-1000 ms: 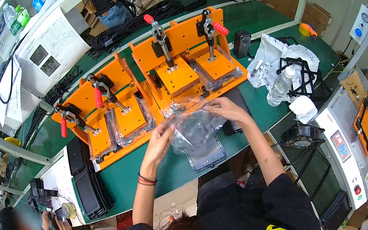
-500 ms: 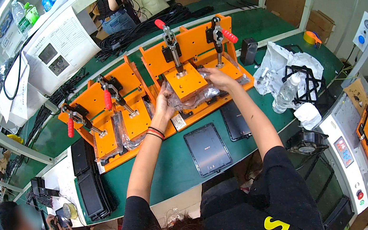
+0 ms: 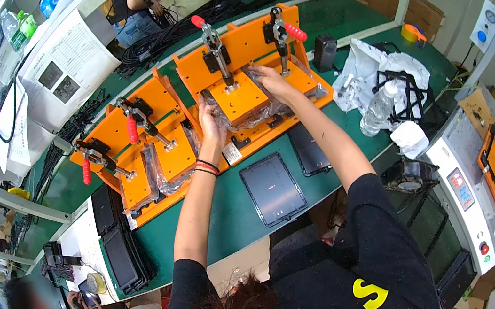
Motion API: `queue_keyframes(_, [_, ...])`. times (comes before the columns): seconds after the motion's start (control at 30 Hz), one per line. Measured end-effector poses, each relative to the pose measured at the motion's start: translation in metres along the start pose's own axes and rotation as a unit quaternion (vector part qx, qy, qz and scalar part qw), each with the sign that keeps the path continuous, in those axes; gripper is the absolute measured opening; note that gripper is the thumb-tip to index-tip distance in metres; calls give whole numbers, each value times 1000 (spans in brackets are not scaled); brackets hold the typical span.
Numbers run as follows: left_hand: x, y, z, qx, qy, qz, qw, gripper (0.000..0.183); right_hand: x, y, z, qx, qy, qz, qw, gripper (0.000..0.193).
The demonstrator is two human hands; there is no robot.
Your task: The person assembles black rectangular electronic devices by attaching frames and placing them into orange clamping jigs. They retrieve components from cardboard boxes, align parts by hand, and secure them using the jigs' levers.
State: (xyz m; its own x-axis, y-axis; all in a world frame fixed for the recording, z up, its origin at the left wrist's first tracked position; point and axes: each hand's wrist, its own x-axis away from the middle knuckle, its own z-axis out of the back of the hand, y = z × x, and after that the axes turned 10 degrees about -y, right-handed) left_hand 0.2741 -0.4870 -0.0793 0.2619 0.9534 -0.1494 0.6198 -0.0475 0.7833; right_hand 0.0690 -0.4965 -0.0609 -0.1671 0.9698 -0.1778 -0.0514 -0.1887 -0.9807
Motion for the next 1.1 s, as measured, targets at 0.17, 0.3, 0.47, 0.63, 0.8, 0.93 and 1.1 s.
queue_keyframes(0.17, [19, 17, -14, -46, -113, -18, 992, 64, 17, -27, -14, 67, 17, 68, 995, 39])
queue_keyframes(0.3, [87, 46, -38, -215, -121, -119, 962, 59, 95, -73, -49, -4, 92, 118, 989, 35])
queue_keyframes(0.47, [231, 37, -9, -274, 50, 127, 952, 56, 259, -62, -106, 272, 191, -155, 930, 40])
queue_keyframes(0.63, [274, -28, -20, -451, 16, 61, 890, 56, 314, -21, -162, 299, 110, -140, 938, 55])
queue_keyframes(0.8, [281, -13, -24, -277, 54, -54, 958, 57, 315, -35, -193, 103, 127, -100, 981, 54])
queue_keyframes(0.93, [311, 40, -6, -327, 107, -157, 926, 56, 308, -40, -229, 109, -16, -25, 994, 53])
queue_keyframes(1.1, [342, 161, 77, -449, 275, -248, 813, 53, 234, -71, -342, 28, -199, 135, 970, 59])
